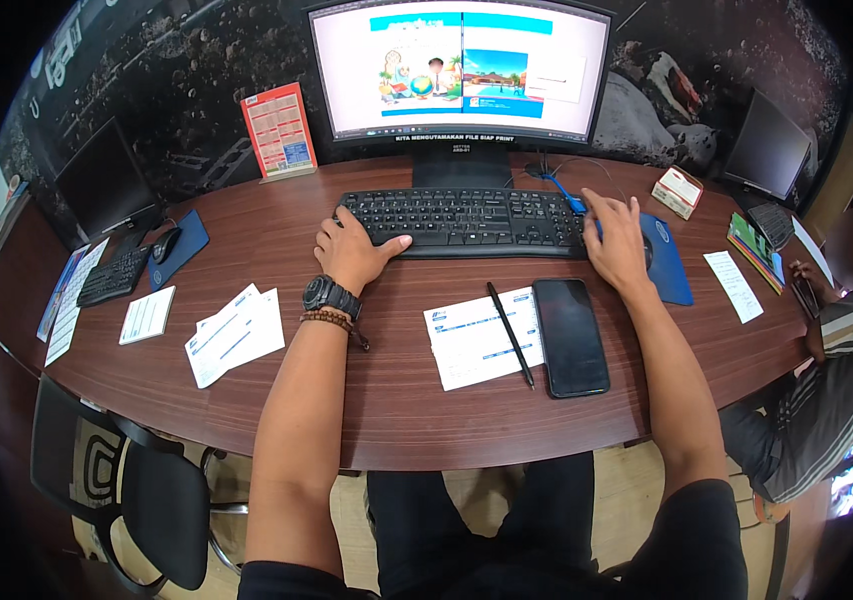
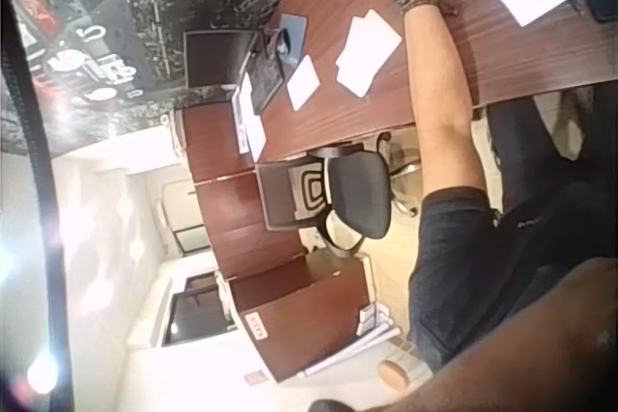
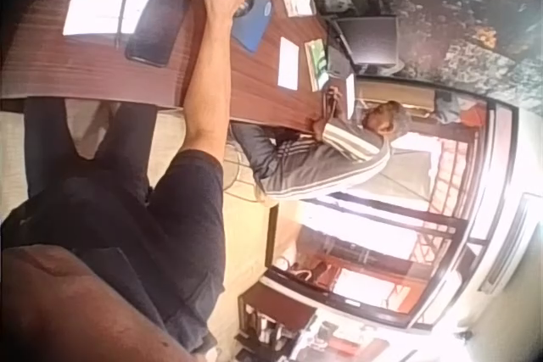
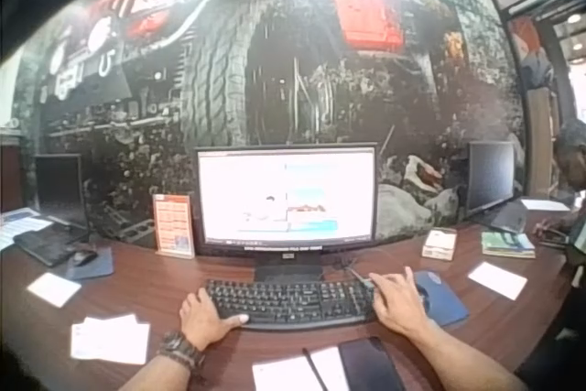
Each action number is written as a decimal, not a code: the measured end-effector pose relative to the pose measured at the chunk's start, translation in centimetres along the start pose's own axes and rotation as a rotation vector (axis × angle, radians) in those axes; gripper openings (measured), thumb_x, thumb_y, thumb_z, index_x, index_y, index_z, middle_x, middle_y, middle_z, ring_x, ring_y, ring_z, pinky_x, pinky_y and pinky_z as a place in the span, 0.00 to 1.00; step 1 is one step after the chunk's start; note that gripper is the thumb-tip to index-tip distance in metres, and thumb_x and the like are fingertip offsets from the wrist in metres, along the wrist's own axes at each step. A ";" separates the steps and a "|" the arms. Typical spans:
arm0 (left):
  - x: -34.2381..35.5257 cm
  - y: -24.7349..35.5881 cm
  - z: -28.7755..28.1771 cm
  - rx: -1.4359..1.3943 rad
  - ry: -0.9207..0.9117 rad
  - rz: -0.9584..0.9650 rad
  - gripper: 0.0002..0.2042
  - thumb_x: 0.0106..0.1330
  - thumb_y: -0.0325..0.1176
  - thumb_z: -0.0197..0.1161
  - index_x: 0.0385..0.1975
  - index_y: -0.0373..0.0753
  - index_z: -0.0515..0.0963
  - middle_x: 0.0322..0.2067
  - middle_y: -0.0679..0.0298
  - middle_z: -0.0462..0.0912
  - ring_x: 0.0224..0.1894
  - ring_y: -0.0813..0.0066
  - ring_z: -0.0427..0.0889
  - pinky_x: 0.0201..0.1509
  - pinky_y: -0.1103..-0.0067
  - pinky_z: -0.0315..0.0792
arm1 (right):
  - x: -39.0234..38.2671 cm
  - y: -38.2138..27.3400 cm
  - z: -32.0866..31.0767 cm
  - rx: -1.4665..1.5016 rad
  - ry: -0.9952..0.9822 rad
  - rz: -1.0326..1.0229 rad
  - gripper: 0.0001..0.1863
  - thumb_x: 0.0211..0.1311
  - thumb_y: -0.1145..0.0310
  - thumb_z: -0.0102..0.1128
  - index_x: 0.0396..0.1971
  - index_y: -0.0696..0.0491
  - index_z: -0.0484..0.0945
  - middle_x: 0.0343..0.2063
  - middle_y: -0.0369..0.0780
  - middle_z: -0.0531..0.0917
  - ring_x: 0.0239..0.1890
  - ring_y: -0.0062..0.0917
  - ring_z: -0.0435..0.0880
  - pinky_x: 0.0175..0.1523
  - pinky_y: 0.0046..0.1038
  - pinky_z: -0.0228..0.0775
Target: Designing or editing a graphic file on a computer using a mouse and keyboard.
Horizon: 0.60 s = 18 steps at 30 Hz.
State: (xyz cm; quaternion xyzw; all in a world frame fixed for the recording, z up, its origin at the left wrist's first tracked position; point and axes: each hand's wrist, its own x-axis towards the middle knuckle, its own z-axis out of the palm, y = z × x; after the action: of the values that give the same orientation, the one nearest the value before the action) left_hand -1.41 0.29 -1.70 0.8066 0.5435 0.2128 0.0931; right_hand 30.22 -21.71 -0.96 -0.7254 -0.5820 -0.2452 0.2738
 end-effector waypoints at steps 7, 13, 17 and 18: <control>0.0 0.0 -0.1 0.000 -0.008 0.003 0.59 0.48 0.69 0.71 0.67 0.25 0.53 0.60 0.34 0.64 0.63 0.36 0.65 0.65 0.51 0.63 | -0.5 0.5 0.0 -0.039 0.144 0.000 0.16 0.62 0.73 0.56 0.50 0.54 0.80 0.32 0.50 0.84 0.42 0.41 0.83 0.69 0.51 0.59; 0.0 0.0 -0.1 0.005 -0.004 0.007 0.59 0.48 0.69 0.71 0.67 0.25 0.53 0.60 0.34 0.64 0.63 0.36 0.65 0.65 0.51 0.63 | -0.6 0.7 0.0 -0.032 0.156 0.010 0.14 0.62 0.73 0.56 0.47 0.53 0.82 0.30 0.50 0.84 0.38 0.41 0.84 0.68 0.50 0.61; -0.1 -0.1 0.0 0.005 0.000 0.009 0.59 0.48 0.69 0.71 0.68 0.25 0.53 0.60 0.34 0.64 0.64 0.36 0.64 0.65 0.51 0.63 | -0.6 0.6 0.0 -0.024 0.167 0.010 0.13 0.62 0.73 0.56 0.46 0.53 0.82 0.29 0.49 0.85 0.38 0.41 0.84 0.68 0.50 0.61; -0.1 -0.1 -0.1 0.006 -0.001 0.010 0.59 0.48 0.69 0.71 0.68 0.25 0.53 0.60 0.34 0.64 0.64 0.36 0.64 0.65 0.51 0.63 | -0.6 0.7 0.0 -0.024 0.166 0.011 0.13 0.62 0.73 0.56 0.46 0.53 0.82 0.29 0.49 0.85 0.38 0.41 0.84 0.68 0.50 0.61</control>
State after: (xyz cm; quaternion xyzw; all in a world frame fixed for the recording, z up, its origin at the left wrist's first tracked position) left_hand -1.56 0.27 -1.70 0.8096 0.5402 0.2113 0.0897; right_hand 30.76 -22.22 -1.43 -0.7090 -0.5502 -0.3099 0.3138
